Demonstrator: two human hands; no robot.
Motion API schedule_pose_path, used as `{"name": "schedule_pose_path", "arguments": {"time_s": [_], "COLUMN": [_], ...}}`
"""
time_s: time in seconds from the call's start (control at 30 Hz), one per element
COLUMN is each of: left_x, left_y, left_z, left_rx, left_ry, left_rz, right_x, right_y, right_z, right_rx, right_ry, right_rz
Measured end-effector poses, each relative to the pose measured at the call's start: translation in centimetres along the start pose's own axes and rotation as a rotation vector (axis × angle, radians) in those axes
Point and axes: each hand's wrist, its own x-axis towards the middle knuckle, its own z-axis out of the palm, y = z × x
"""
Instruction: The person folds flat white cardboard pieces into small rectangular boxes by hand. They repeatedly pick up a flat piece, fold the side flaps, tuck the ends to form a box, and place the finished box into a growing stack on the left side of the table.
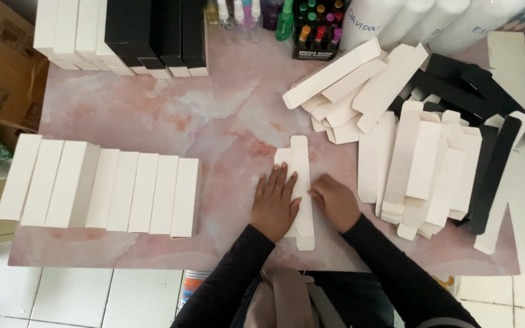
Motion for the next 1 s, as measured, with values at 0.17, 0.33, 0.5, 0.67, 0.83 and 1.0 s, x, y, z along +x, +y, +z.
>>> {"name": "schedule_pose_path", "arguments": {"time_s": [0.17, 0.33, 0.5, 0.67, 0.83, 1.0], "left_x": [-0.1, -0.2, -0.2, -0.1, -0.1, 0.1], "left_y": [0.1, 0.0, -0.4, -0.1, -0.1, -0.9], "left_z": [0.0, 0.8, 2.6, 0.6, 0.4, 1.3], "left_rx": [-0.005, 0.015, 0.04, 0.036, -0.002, 0.044], "left_ry": [0.017, 0.048, 0.332, 0.0, 0.035, 0.111], "left_rz": [-0.004, -0.001, 0.04, -0.014, -0.006, 0.017], "right_x": [-4.9, -8.9, -10.1, -5.6, 3.1, 9.2], "right_y": [0.0, -1.2, -2.3, 1.6, 0.3, 0.3], "right_z": [1.7, 2.5, 1.7, 0.8, -0.4, 1.7], "right_rx": [-0.051, -0.131, 0.034, 0.239, 0.211, -0.015], "right_ry": [-0.041, -0.049, 0.09, -0.032, 0.173, 0.249], "right_rz": [-0.036, -0.078, -0.19, 0.002, -0.082, -0.089]}}
